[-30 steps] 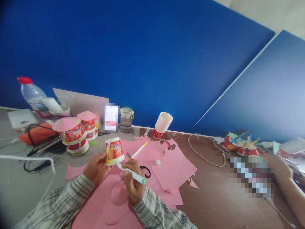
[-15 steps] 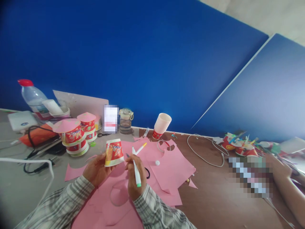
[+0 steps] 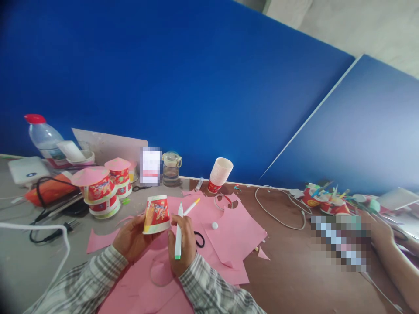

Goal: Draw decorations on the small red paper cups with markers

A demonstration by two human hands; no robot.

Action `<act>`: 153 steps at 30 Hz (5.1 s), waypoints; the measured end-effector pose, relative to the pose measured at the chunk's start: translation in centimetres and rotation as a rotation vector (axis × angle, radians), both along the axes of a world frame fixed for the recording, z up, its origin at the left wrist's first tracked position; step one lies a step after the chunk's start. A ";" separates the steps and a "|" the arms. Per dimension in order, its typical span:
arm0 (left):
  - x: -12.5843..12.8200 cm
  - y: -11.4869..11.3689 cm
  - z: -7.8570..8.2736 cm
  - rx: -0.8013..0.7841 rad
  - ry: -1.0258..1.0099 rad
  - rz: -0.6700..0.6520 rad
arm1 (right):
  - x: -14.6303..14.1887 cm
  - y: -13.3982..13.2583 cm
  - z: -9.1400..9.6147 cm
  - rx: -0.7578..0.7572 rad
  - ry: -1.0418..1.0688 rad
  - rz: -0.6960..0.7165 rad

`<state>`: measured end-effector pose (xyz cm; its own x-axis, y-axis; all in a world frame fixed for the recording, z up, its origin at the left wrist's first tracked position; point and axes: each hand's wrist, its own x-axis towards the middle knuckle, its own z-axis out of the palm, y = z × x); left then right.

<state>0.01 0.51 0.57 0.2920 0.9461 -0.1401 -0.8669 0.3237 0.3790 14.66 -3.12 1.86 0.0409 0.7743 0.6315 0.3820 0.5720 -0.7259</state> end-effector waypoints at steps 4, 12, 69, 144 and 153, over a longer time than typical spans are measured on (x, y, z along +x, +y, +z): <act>0.1 -0.1 0.4 -0.028 0.008 -0.014 | 0.0 0.0 -0.3 -0.002 -0.017 0.027; 0.2 -0.3 0.7 -0.051 -0.022 -0.057 | -0.2 0.2 -0.7 0.039 -0.004 0.033; 0.3 0.0 0.0 -0.104 0.109 0.015 | 0.3 -0.9 0.8 0.034 0.288 0.178; 0.7 -0.2 0.5 -0.039 0.153 0.024 | 0.2 -0.3 -1.0 -0.350 0.518 0.167; 0.7 -0.2 0.5 -0.057 0.140 0.040 | 0.2 -0.3 -0.8 -0.369 0.495 0.201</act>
